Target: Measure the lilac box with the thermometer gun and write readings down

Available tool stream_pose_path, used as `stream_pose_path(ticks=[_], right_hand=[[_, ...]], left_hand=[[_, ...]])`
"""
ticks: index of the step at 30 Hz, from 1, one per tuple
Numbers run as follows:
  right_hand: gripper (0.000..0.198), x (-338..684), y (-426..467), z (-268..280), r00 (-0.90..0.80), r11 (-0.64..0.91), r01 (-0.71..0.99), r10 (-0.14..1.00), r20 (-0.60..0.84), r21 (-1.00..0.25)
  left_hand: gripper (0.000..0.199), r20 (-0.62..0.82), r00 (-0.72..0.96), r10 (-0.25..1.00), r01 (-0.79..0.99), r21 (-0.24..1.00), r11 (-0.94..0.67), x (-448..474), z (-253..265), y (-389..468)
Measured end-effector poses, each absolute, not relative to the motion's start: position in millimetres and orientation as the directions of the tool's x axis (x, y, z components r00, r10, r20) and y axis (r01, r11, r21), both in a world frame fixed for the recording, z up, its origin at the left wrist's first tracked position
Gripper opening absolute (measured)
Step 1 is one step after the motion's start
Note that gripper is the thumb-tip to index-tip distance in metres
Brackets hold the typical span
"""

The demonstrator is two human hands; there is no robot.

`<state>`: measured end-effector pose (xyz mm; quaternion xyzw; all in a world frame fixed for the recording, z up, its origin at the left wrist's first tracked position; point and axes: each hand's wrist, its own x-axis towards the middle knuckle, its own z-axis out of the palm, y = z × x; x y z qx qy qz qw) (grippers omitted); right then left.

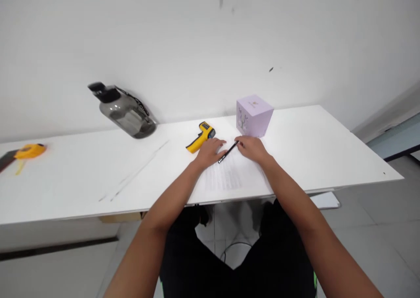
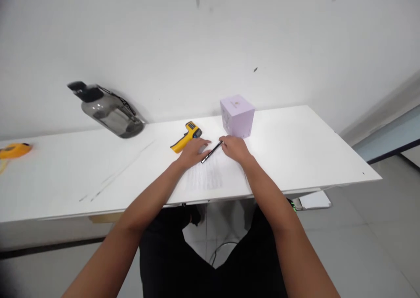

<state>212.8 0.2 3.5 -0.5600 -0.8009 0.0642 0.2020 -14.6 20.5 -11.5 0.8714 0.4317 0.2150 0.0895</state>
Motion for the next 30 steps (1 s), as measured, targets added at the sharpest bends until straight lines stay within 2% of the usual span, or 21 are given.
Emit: stream_pose_path(ticks=[8,13,16,18,21,23,26,30], right_hand=[[0.038,208,-7,0,-0.353,0.397,0.892,0.911,0.215,-0.216],[0.042,204,-8,1,-0.357,0.395,0.901,0.910,0.210,-0.178],[0.040,203,-7,2,-0.389,0.465,0.871,0.850,0.354,-0.160],[0.038,203,-4,2,-0.295,0.430,0.888,0.804,0.516,-0.161],[0.054,207,3,-2,-0.026,0.291,0.919,0.718,0.695,-0.267],[0.077,210,7,-6,0.139,0.210,0.900,0.692,0.708,-0.382],[0.103,213,11,-10,0.315,0.115,0.825,0.719,0.619,-0.554],[0.116,219,12,-10,0.421,0.037,0.689,0.793,0.441,-0.724]], left_hand=[[0.038,0.291,0.514,0.807,0.712,0.381,-0.590,-12,-9,20],[0.036,0.344,0.532,0.774,0.685,0.362,-0.632,-13,-13,19],[0.030,0.426,0.471,0.773,0.738,0.290,-0.609,-13,-8,14],[0.030,0.497,0.444,0.745,0.758,0.235,-0.608,-13,-3,9],[0.029,0.550,0.366,0.751,0.813,0.203,-0.545,-15,4,4],[0.029,0.548,0.293,0.784,0.861,0.205,-0.465,-18,7,3],[0.034,0.518,0.152,0.842,0.925,0.225,-0.306,-22,9,5],[0.046,0.469,-0.011,0.883,0.956,0.265,-0.129,-28,10,8]])
